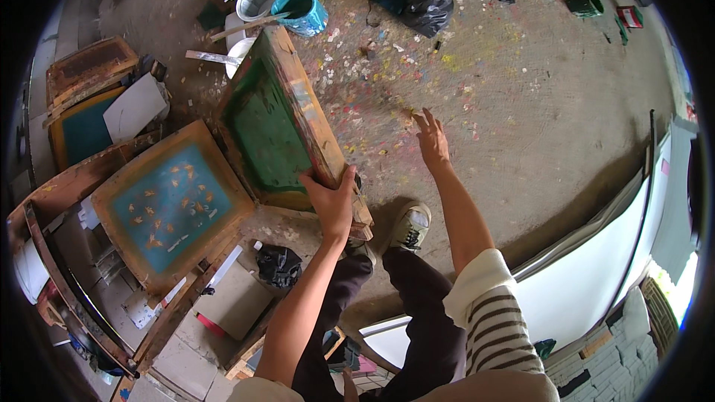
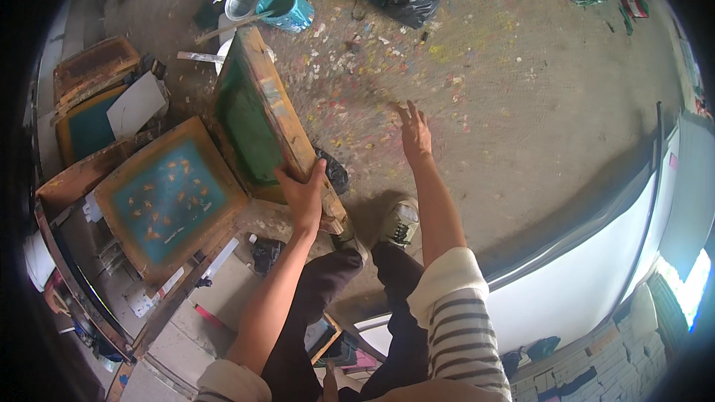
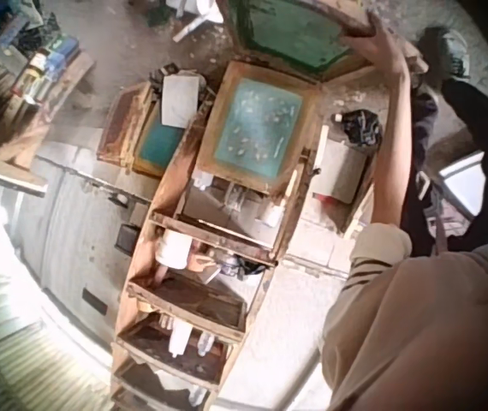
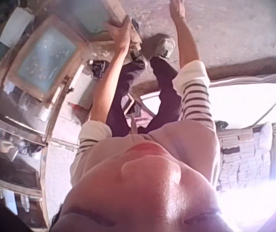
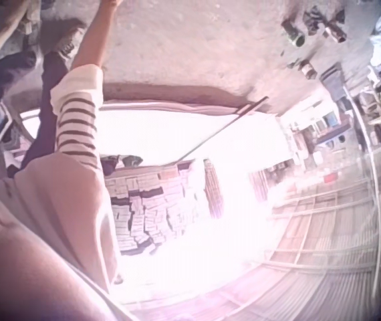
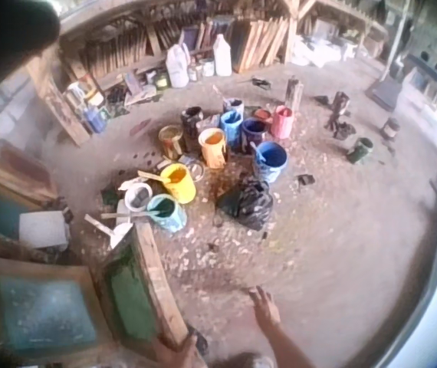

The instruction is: The person pours liquid from one bottle into another, then picks up a wooden frame with a green screen. They place the frame on the floor and peel off strips of tape from its edges by hand.

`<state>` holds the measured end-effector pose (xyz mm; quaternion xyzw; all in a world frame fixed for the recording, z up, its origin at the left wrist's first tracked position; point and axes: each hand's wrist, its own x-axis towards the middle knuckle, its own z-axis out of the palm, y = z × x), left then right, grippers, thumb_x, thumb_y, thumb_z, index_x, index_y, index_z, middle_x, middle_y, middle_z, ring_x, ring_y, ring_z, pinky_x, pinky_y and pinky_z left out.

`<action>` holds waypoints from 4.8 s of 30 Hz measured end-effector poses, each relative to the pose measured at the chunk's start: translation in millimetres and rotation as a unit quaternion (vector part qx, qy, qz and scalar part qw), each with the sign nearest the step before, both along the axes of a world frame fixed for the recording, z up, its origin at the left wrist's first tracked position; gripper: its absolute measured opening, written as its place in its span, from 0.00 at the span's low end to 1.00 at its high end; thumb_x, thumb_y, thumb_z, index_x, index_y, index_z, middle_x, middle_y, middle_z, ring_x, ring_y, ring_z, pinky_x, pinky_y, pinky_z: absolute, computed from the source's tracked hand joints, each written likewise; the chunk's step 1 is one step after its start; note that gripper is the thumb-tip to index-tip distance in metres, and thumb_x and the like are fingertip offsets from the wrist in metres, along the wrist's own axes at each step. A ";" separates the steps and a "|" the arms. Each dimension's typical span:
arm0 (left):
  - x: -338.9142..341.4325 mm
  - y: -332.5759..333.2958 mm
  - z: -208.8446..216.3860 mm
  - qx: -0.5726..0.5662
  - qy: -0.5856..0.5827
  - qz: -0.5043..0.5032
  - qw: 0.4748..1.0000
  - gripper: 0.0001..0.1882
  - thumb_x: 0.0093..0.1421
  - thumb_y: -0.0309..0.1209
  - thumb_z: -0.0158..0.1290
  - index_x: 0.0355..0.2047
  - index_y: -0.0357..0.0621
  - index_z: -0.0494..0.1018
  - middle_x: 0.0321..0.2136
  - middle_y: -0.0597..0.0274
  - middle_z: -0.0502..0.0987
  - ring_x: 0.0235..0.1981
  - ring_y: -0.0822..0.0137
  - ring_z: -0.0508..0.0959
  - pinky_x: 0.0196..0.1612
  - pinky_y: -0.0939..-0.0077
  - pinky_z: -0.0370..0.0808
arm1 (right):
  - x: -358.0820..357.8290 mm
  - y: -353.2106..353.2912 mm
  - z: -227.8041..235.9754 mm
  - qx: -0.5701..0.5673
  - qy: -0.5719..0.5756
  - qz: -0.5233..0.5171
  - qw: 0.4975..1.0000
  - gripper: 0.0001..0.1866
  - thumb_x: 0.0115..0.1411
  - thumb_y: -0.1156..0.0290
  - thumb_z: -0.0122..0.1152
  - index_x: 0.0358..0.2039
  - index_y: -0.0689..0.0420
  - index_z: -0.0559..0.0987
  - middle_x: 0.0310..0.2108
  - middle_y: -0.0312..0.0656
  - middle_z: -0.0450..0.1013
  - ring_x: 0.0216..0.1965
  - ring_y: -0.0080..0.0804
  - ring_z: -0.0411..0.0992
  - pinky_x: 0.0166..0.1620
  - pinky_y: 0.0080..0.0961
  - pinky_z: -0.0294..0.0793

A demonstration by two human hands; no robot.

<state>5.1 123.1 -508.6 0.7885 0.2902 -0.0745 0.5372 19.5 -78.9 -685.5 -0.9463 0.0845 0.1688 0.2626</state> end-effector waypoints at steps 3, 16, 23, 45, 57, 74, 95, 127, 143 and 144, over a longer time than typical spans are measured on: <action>8.8 -2.3 -0.9 0.022 -0.006 -0.002 1.000 0.31 0.55 0.37 0.61 0.47 0.32 0.56 0.41 0.50 0.67 0.43 0.62 0.69 0.49 0.69 0.64 | 2.3 -12.5 -6.9 0.012 -0.032 -0.025 0.999 0.26 0.53 0.80 0.59 0.53 0.54 0.68 0.55 0.45 0.64 0.55 0.47 0.63 0.53 0.38 0.70; -12.5 74.9 139.9 0.089 -0.028 -0.003 0.996 0.29 0.52 0.38 0.64 0.42 0.33 0.59 0.35 0.49 0.72 0.36 0.59 0.73 0.43 0.68 0.70 | -0.2 49.2 278.7 0.135 -0.141 0.029 0.980 0.24 0.52 0.73 0.61 0.49 0.55 0.66 0.45 0.45 0.70 0.48 0.47 0.68 0.49 0.38 0.71; -27.6 81.5 284.3 0.013 -0.073 0.015 0.997 0.35 0.49 0.45 0.64 0.42 0.30 0.58 0.35 0.47 0.71 0.37 0.56 0.73 0.43 0.63 0.69 | 3.1 79.4 471.7 0.161 -0.140 0.040 0.976 0.21 0.50 0.74 0.63 0.46 0.55 0.70 0.44 0.47 0.71 0.47 0.47 0.68 0.47 0.37 0.70; 14.4 -261.2 575.8 -0.289 -0.065 -0.461 0.837 0.17 0.46 0.31 0.66 0.32 0.37 0.71 0.27 0.64 0.75 0.26 0.73 0.73 0.29 0.75 0.70 | -168.8 -237.4 802.6 0.079 -0.397 -0.232 0.884 0.27 0.48 0.74 0.66 0.49 0.58 0.67 0.43 0.48 0.72 0.45 0.47 0.72 0.46 0.37 0.72; 36.5 -545.6 637.7 -0.261 0.008 -0.583 0.769 0.34 0.47 0.39 0.66 0.47 0.31 0.64 0.40 0.53 0.72 0.40 0.66 0.74 0.40 0.72 0.73 | -206.4 -484.7 811.8 0.045 -0.461 -0.384 0.799 0.20 0.51 0.71 0.66 0.43 0.63 0.73 0.41 0.47 0.73 0.44 0.41 0.74 0.48 0.32 0.73; 176.8 -947.3 639.6 -0.235 0.064 -0.648 0.722 0.34 0.48 0.42 0.64 0.43 0.32 0.59 0.35 0.55 0.68 0.35 0.69 0.72 0.35 0.76 0.73 | -53.1 -845.2 794.9 0.065 -0.428 -0.435 0.789 0.20 0.52 0.71 0.66 0.44 0.62 0.74 0.41 0.46 0.74 0.43 0.38 0.75 0.47 0.30 0.76; 401.1 -1469.9 639.0 -0.231 0.085 -0.664 0.706 0.41 0.43 0.47 0.67 0.45 0.29 0.60 0.39 0.50 0.68 0.42 0.63 0.73 0.42 0.72 0.74 | 159.9 -1395.6 786.2 0.079 -0.473 -0.445 0.757 0.20 0.52 0.70 0.65 0.45 0.62 0.74 0.41 0.46 0.74 0.43 0.36 0.75 0.46 0.30 0.76; 776.3 -2290.1 597.4 -0.187 0.101 -0.694 0.688 0.47 0.43 0.45 0.67 0.53 0.28 0.56 0.45 0.46 0.68 0.46 0.61 0.72 0.45 0.70 0.72 | 532.7 -2214.8 753.3 0.052 -0.486 -0.473 0.733 0.20 0.51 0.71 0.67 0.44 0.62 0.75 0.40 0.46 0.76 0.40 0.34 0.77 0.41 0.27 0.76; 957.5 -2697.6 616.8 -0.220 0.144 -0.710 0.653 0.42 0.46 0.38 0.66 0.53 0.31 0.53 0.44 0.49 0.69 0.43 0.64 0.72 0.43 0.72 0.72 | 727.3 -2606.9 769.0 0.059 -0.468 -0.455 0.755 0.20 0.51 0.72 0.67 0.45 0.61 0.74 0.40 0.45 0.76 0.41 0.36 0.76 0.44 0.28 0.76; 960.1 -2722.4 617.8 -0.240 0.145 -0.704 0.652 0.39 0.46 0.37 0.66 0.51 0.34 0.55 0.40 0.51 0.70 0.39 0.66 0.73 0.37 0.72 0.73 | 732.3 -2626.2 772.4 0.060 -0.467 -0.461 0.752 0.20 0.51 0.72 0.67 0.45 0.61 0.74 0.40 0.45 0.76 0.41 0.35 0.76 0.44 0.28 0.76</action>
